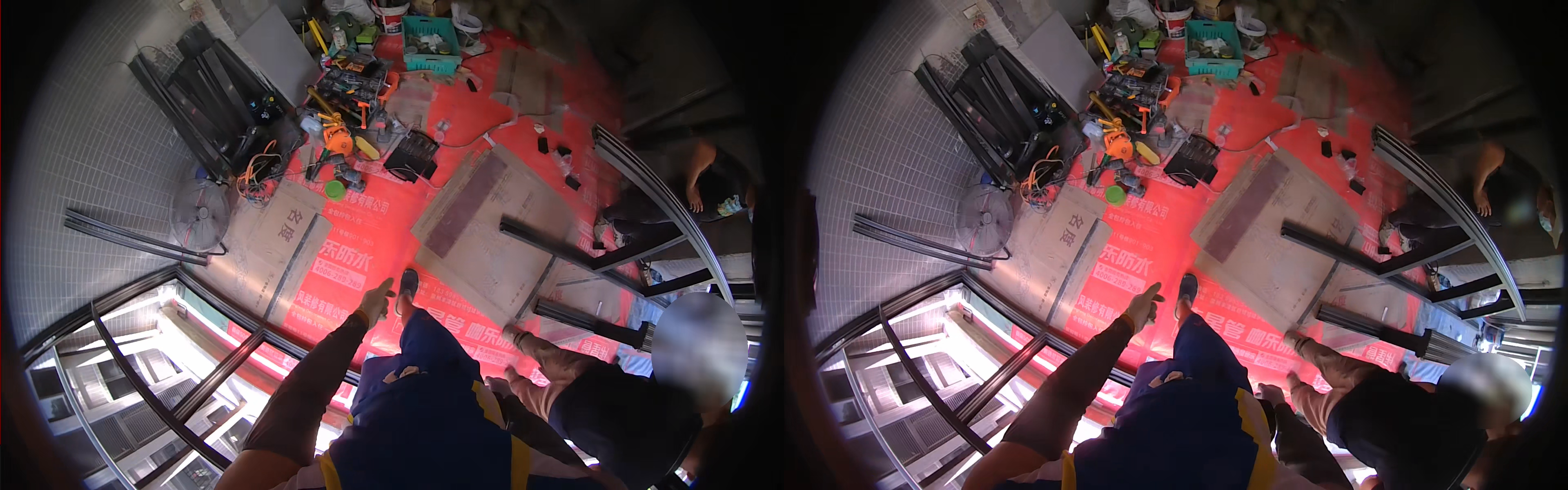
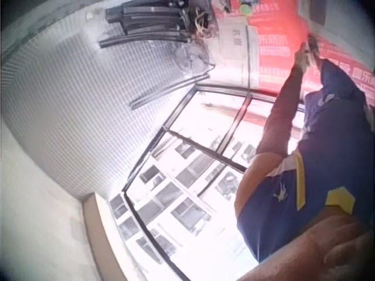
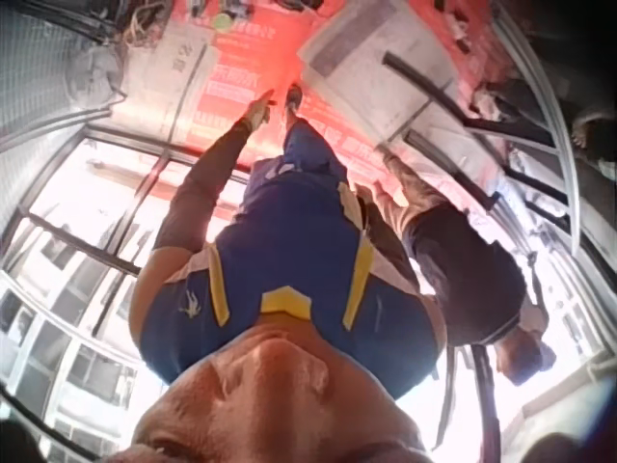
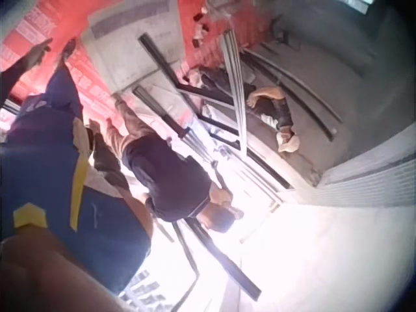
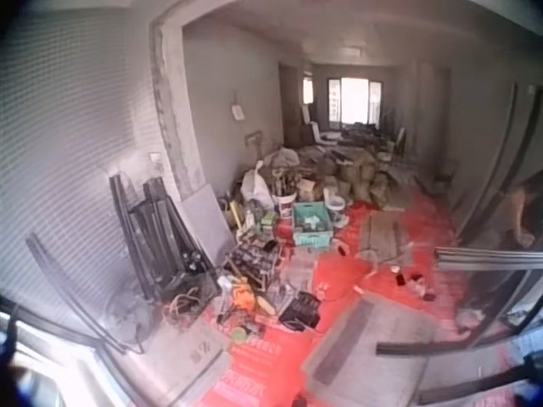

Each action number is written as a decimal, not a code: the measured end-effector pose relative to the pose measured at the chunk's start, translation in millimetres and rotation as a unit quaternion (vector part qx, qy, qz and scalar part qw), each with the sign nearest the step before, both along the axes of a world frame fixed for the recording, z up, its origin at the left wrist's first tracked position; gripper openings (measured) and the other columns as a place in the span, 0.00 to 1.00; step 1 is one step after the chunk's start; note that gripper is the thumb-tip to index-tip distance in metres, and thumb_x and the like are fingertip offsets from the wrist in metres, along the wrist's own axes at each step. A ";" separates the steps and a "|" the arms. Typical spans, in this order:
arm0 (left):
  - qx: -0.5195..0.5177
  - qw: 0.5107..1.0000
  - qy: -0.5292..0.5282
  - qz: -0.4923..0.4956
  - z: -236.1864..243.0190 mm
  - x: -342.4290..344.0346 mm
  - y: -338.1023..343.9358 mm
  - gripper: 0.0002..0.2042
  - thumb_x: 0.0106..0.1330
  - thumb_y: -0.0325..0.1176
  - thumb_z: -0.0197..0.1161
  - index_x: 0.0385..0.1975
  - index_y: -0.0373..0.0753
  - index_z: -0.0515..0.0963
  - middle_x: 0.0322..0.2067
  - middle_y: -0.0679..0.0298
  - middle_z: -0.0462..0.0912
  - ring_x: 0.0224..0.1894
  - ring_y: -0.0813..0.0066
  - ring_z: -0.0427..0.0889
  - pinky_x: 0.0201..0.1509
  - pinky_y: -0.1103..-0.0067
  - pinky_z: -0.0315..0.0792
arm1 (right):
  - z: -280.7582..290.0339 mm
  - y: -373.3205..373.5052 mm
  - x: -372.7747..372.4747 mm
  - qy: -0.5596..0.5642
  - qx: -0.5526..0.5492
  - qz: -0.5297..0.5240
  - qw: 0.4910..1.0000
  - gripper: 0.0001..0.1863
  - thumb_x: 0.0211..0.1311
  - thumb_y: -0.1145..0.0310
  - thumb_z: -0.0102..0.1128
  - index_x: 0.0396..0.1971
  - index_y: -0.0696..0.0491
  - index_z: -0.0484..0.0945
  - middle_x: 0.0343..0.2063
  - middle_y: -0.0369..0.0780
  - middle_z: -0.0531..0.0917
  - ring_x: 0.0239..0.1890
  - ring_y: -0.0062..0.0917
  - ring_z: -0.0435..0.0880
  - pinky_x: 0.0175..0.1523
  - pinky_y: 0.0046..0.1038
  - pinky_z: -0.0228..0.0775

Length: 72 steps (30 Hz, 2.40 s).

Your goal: The person is installing a large metal window frame on a balcony, using a drill and sealant gun with the help of coworkers.

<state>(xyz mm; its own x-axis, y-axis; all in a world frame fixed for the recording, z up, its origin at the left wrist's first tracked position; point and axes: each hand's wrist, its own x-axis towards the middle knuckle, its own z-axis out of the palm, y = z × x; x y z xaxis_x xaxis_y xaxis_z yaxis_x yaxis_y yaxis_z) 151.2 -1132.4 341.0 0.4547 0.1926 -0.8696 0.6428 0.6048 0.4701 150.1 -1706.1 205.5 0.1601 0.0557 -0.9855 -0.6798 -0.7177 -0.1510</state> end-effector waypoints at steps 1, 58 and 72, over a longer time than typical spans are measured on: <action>0.011 0.999 0.043 0.025 -18.2 -7.8 33.5 0.31 0.65 0.65 0.62 0.41 0.36 0.79 0.14 0.73 0.57 0.13 0.79 0.57 0.19 0.74 0.56 | 38.5 54.5 24.3 -0.028 -0.004 -0.010 1.000 0.20 0.72 0.54 0.56 0.45 0.57 0.82 0.37 0.44 0.87 0.37 0.34 0.87 0.42 0.37 0.78; -0.211 0.749 -0.001 -0.628 69.0 275.8 55.2 0.18 0.73 0.52 0.58 0.28 0.44 0.77 0.23 0.71 0.68 0.25 0.75 0.69 0.31 0.77 0.69 | 317.9 450.8 90.7 -0.531 -0.179 -0.101 0.822 0.22 0.53 0.61 0.66 0.50 0.47 0.82 0.32 0.47 0.86 0.39 0.44 0.87 0.45 0.43 0.78; -0.329 0.817 0.111 -0.460 114.3 282.7 -93.4 0.15 0.77 0.42 0.51 0.34 0.41 0.81 0.23 0.62 0.79 0.29 0.69 0.79 0.38 0.69 0.76 | 220.2 212.7 -124.5 -0.253 -0.276 -0.365 0.853 0.21 0.59 0.52 0.54 0.43 0.49 0.86 0.41 0.51 0.88 0.49 0.46 0.87 0.56 0.44 0.78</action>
<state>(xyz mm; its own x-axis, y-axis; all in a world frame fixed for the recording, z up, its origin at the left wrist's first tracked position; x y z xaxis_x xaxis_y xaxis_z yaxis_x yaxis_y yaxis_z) 433.9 -1225.8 455.4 -0.0387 -0.6846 -0.7279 0.9931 -0.1072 0.0480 25.6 -1493.4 425.7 0.3662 -0.6905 -0.6238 -0.9237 -0.1886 -0.3334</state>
